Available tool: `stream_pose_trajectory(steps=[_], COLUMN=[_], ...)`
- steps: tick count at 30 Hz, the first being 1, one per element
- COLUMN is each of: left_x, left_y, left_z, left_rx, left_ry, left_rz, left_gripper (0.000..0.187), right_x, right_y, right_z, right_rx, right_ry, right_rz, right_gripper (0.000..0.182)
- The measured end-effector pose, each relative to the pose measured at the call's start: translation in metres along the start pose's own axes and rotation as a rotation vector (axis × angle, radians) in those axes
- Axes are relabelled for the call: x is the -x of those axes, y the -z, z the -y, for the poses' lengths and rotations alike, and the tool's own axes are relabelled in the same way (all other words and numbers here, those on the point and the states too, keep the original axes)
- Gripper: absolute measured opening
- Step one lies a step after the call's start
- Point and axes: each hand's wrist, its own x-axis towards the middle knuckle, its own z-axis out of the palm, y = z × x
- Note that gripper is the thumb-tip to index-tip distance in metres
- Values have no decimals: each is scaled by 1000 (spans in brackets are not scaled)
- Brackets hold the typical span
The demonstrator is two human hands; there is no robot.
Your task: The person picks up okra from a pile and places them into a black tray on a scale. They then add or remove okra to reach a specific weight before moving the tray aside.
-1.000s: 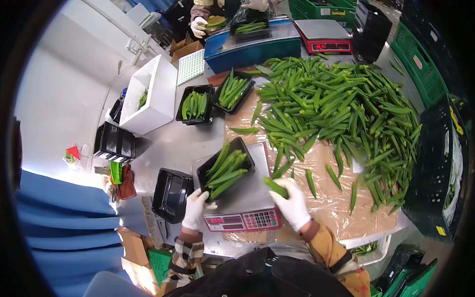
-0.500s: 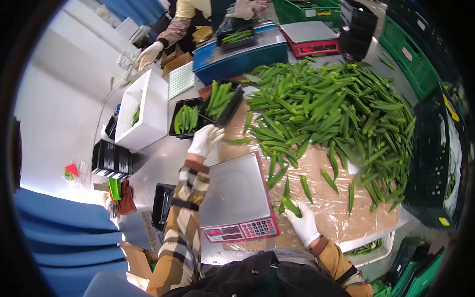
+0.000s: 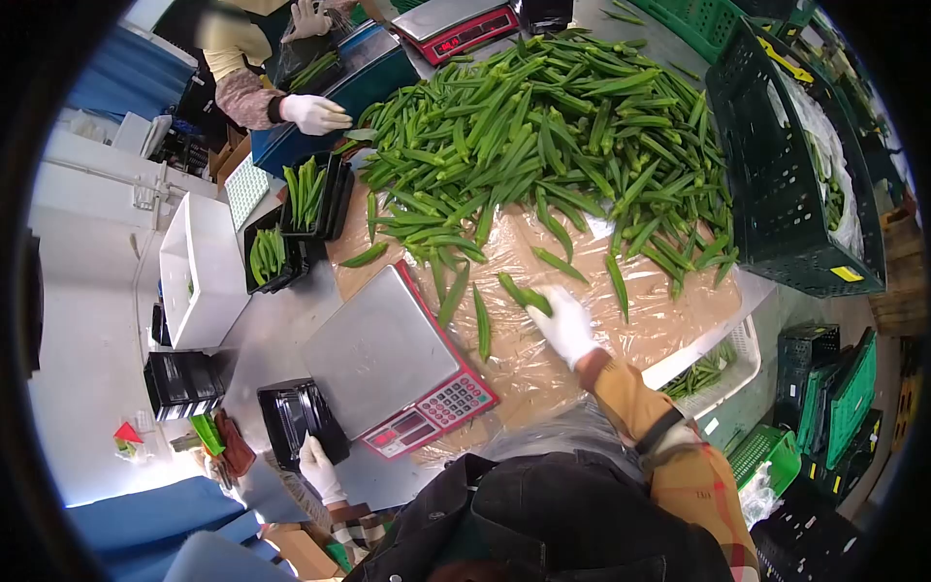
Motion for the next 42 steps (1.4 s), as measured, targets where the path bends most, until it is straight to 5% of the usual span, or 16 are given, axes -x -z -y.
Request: stream_pose_trajectory(steps=[4, 7, 9, 13, 18, 21, 23, 28, 31, 33, 35, 36, 38, 42], left_x=[-2, -6, -10, -14, -6, -2, 5, 11, 7, 6, 7, 6, 2, 13], left_y=[1, 11, 9, 20, -21, -55, -61, -54, -50, -54, -61, -68, -87, -115], left_z=[15, 9, 49, -27, -126, -122, -123, -121, -137, -164, -202, -210, -213, -274], left_rx=[-18, 50, 227, 195, 118, -85, -88, 42, -59, -119, -115, -107, -87, 14], left_ry=[-4, 101, 230, 128, -203, -507, -428, -309, -424, -506, -516, -534, -533, -676], left_rz=[-50, -73, -230, -602, -238, 81, 120, 16, -29, -63, -35, 9, 63, 113], left_gripper=[30, 28, 29, 27, 20, 24, 24, 36, 46, 46, 46, 46, 46, 40], right_x=[-27, -37, -31, -5, 25, 39, 59, 137, 192, 202, 167, 130, 97, 28], right_y=[-33, -27, 8, 61, 94, 111, 146, 245, 289, 276, 261, 248, 206, 108], right_z=[-1, -9, 5, -11, -12, -19, -31, -97, -195, -249, -226, -146, -148, -113], right_rx=[240, -74, -707, -1230, -1388, -1405, -1406, -1209, -490, -94, -49, -103, -75, -2], right_ry=[18, -191, -428, -603, -642, -621, -607, -651, -960, -639, -497, -458, -527, -304], right_rz=[95, 176, 301, 421, 397, 359, 304, -126, -331, -689, -700, -603, -411, -305], right_gripper=[30, 34, 25, 28, 29, 30, 37, 29, 35, 22, 28, 37, 43, 37])
